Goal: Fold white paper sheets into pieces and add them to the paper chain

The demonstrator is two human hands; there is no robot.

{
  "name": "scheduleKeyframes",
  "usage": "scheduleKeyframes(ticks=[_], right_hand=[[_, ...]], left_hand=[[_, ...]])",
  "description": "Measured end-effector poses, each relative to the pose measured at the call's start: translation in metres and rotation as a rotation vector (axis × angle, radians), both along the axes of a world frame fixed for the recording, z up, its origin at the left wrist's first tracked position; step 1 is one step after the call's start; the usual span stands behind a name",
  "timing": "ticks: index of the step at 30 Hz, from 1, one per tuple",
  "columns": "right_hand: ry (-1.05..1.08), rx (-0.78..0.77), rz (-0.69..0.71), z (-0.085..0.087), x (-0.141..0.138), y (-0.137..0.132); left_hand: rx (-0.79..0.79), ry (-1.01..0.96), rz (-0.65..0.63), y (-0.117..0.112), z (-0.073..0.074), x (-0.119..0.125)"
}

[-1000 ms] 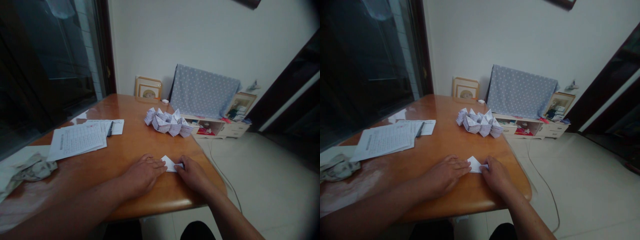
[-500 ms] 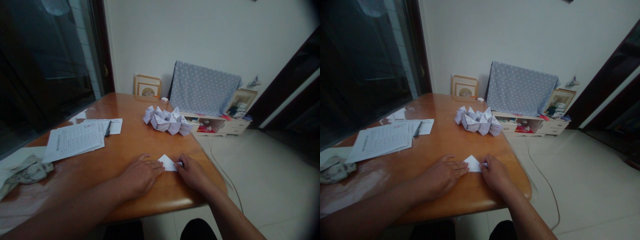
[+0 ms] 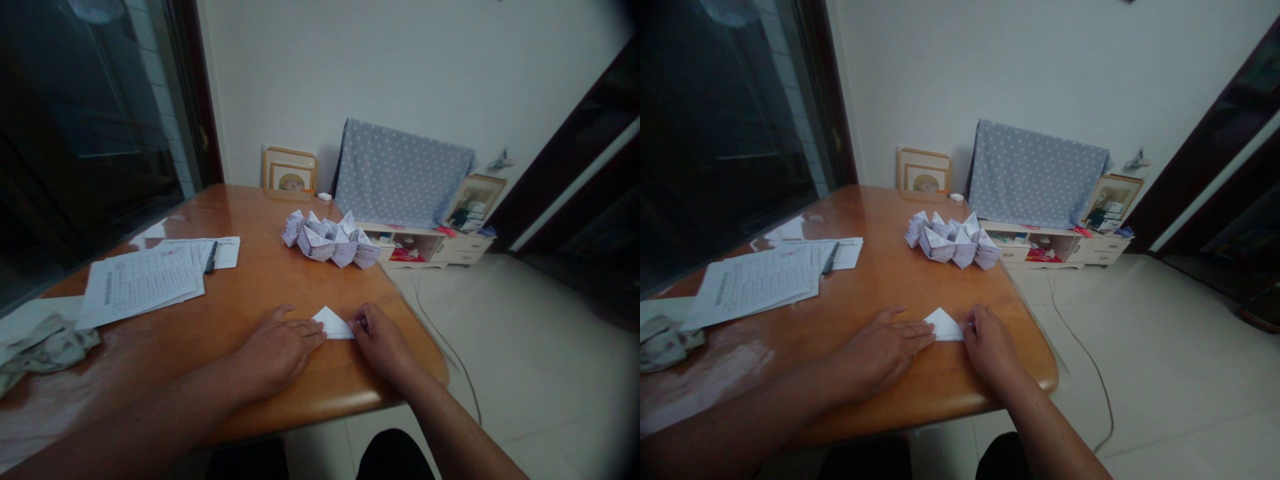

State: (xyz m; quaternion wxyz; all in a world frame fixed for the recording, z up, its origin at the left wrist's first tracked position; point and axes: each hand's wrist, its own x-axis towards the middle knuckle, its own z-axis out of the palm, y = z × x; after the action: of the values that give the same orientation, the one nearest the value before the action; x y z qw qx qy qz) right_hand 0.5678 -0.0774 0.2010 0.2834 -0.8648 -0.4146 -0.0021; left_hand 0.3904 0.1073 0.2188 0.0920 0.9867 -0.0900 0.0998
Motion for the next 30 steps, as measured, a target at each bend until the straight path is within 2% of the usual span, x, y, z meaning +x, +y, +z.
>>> scheduleKeyframes(ticks=[5,8,12,17,23,30], right_hand=[[-0.028,0.137,0.005,-0.002,0.001,-0.006],[-0.123,0.193,0.035,0.003,-0.013,-0.012],[-0.289,0.075,0.171,0.014,-0.047,-0.016],[-0.326,-0.152,0.187,0.024,-0.075,-0.010],[-0.375,-0.238,0.116,0.027,-0.068,-0.021],[-0.384,-0.226,0.008,0.022,-0.047,-0.051]], left_hand=[[-0.005,-0.007,0.007,0.000,0.000,0.000],[0.002,-0.013,-0.001,0.000,-0.001,0.000],[-0.005,-0.009,0.006,0.000,-0.002,0.000],[-0.007,-0.006,-0.010,0.001,-0.002,0.000],[-0.001,0.010,-0.002,0.002,0.000,-0.001],[-0.011,0.019,0.013,0.001,0.002,-0.001]])
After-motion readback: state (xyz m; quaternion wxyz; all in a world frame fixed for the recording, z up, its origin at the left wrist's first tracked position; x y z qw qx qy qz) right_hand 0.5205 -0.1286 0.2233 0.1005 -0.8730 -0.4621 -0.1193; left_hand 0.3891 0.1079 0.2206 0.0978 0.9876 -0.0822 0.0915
